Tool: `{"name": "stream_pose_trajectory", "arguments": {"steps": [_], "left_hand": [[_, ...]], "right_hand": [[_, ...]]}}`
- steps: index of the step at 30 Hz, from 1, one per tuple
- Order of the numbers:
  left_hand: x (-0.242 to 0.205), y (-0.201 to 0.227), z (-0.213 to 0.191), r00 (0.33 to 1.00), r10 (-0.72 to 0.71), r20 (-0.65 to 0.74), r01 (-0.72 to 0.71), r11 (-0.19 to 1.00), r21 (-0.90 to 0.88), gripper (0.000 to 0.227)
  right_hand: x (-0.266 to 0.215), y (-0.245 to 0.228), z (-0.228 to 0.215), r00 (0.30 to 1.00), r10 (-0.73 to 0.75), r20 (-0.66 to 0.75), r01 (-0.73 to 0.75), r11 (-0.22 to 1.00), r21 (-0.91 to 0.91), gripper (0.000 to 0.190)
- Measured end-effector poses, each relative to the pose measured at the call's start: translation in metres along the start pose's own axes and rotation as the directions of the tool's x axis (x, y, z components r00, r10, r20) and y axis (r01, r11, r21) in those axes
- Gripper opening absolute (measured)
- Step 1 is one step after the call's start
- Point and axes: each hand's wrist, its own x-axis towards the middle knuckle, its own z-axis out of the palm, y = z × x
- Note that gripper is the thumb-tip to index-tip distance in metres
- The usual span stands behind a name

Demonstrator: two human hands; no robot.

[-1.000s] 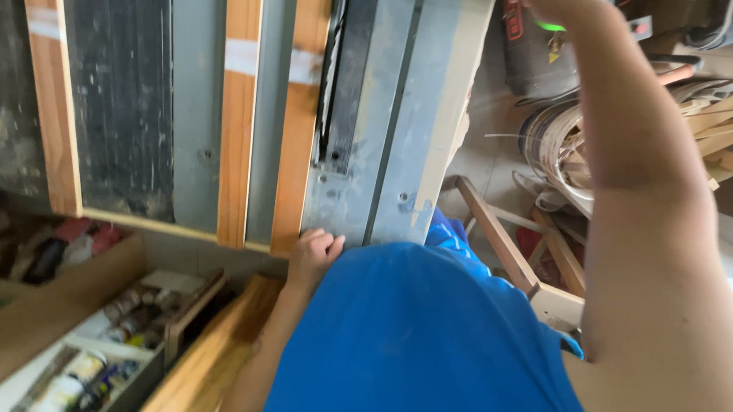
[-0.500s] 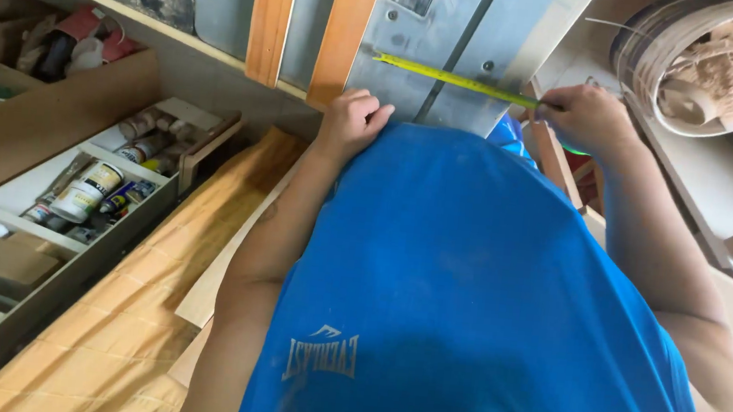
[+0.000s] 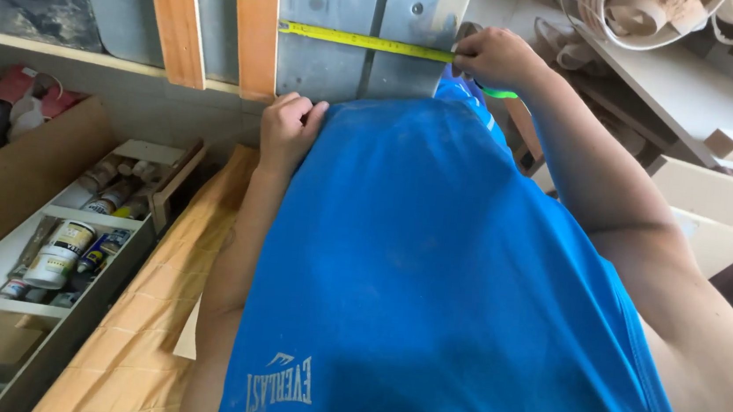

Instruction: Measuring the fence position on a table saw and clamping a wooden board to it to act as a guide.

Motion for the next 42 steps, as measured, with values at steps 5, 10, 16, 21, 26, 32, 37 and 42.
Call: {"name": "stream_pose_trajectory", "arguments": {"steps": [5, 10, 16, 21, 26, 32, 37, 42], "left_hand": [[-0.007, -0.007, 0.008, 0.999, -0.038, 0.033, 0.038, 0.999, -0.003, 0.053], [-0.009, -0.006, 0.010, 0.996, -0.064, 0.056, 0.065, 0.998, -0.008, 0.054], [-0.013, -0.005, 0.012, 0.994, -0.085, 0.062, 0.086, 0.996, -0.012, 0.053], [-0.017, -0.005, 0.014, 0.995, -0.084, 0.061, 0.085, 0.996, -0.016, 0.055], [-0.019, -0.007, 0.017, 0.997, -0.067, 0.048, 0.068, 0.998, -0.012, 0.053], [-0.025, -0.004, 0.024, 0.992, -0.120, 0.047, 0.120, 0.993, 0.004, 0.052], [-0.034, 0.003, 0.036, 0.986, -0.166, -0.031, 0.164, 0.984, -0.062, 0.047], [-0.035, 0.001, 0.037, 0.963, -0.266, 0.037, 0.269, 0.951, -0.154, 0.049]], "right_hand": [[-0.003, -0.001, 0.005, 1.000, -0.003, -0.001, 0.003, 0.998, 0.059, 0.028], [-0.001, -0.001, 0.009, 0.999, 0.031, 0.016, -0.032, 0.996, 0.085, 0.029], [0.000, 0.002, 0.013, 1.000, 0.031, -0.003, -0.030, 0.995, 0.092, 0.028], [0.001, 0.004, 0.016, 1.000, 0.027, -0.015, -0.025, 0.997, 0.074, 0.029], [-0.001, 0.002, 0.012, 1.000, 0.016, -0.017, -0.015, 0.998, 0.063, 0.028], [-0.007, -0.003, 0.001, 0.997, -0.072, -0.019, 0.073, 0.997, 0.013, 0.026], [-0.009, 0.010, 0.003, 0.984, -0.170, -0.050, 0.175, 0.899, 0.401, 0.029], [-0.003, -0.009, 0.020, 0.971, -0.214, -0.109, 0.233, 0.730, 0.642, 0.034]]}}
